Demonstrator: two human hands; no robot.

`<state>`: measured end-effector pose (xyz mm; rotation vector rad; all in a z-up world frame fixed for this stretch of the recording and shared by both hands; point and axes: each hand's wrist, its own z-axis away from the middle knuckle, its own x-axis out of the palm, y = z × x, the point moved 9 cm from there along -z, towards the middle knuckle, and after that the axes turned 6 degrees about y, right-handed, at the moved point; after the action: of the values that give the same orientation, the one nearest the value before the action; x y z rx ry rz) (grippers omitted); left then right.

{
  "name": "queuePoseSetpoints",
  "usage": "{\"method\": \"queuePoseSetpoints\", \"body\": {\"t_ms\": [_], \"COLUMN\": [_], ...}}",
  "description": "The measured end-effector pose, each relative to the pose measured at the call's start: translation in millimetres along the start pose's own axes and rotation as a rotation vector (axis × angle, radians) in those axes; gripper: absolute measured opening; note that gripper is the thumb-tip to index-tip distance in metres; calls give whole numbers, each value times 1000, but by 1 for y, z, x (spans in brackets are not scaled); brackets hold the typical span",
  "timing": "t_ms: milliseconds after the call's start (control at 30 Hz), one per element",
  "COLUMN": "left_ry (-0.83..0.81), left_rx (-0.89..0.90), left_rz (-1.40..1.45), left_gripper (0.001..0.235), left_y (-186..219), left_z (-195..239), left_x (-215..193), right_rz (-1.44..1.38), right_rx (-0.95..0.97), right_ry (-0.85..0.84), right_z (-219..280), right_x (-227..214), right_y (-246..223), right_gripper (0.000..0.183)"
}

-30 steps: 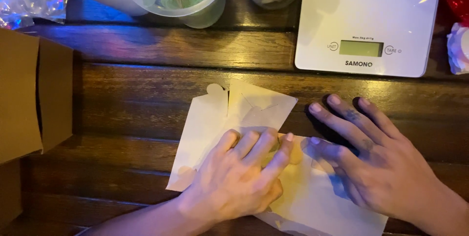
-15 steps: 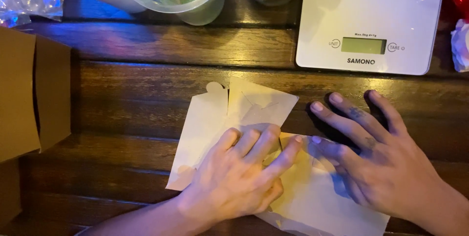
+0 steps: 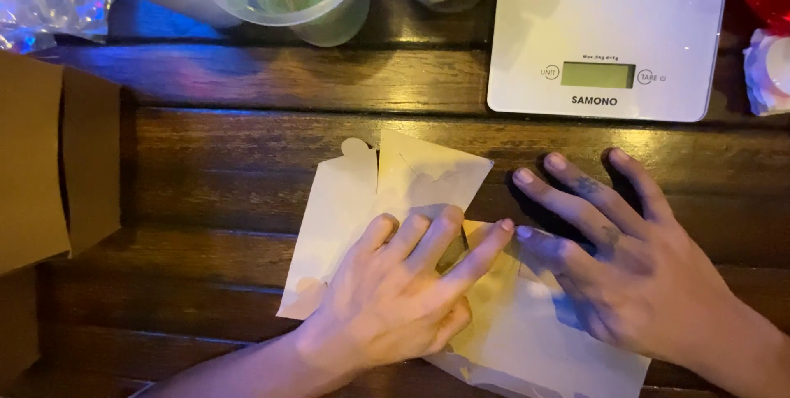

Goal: The person assembles a small, flat-packed paper box by folding and creasing its flaps and tabs. They work on a wooden table, using their hands to shape the box into its final form.

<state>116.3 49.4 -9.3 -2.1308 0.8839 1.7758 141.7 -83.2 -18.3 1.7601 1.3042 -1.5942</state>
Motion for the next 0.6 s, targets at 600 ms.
{"method": "queuePoseSetpoints", "body": {"t_ms": [600], "left_ry": [122], "left_rx": [9], "left_rz": [120], "left_gripper": [46], "left_y": [0], "left_z": [0], "left_x": [-10], "right_rz": [37], "right_rx": [29], "right_ry": [5], "right_z": [-1], "right_x": [-1], "right_y": [-1], "right_gripper": [42]}}
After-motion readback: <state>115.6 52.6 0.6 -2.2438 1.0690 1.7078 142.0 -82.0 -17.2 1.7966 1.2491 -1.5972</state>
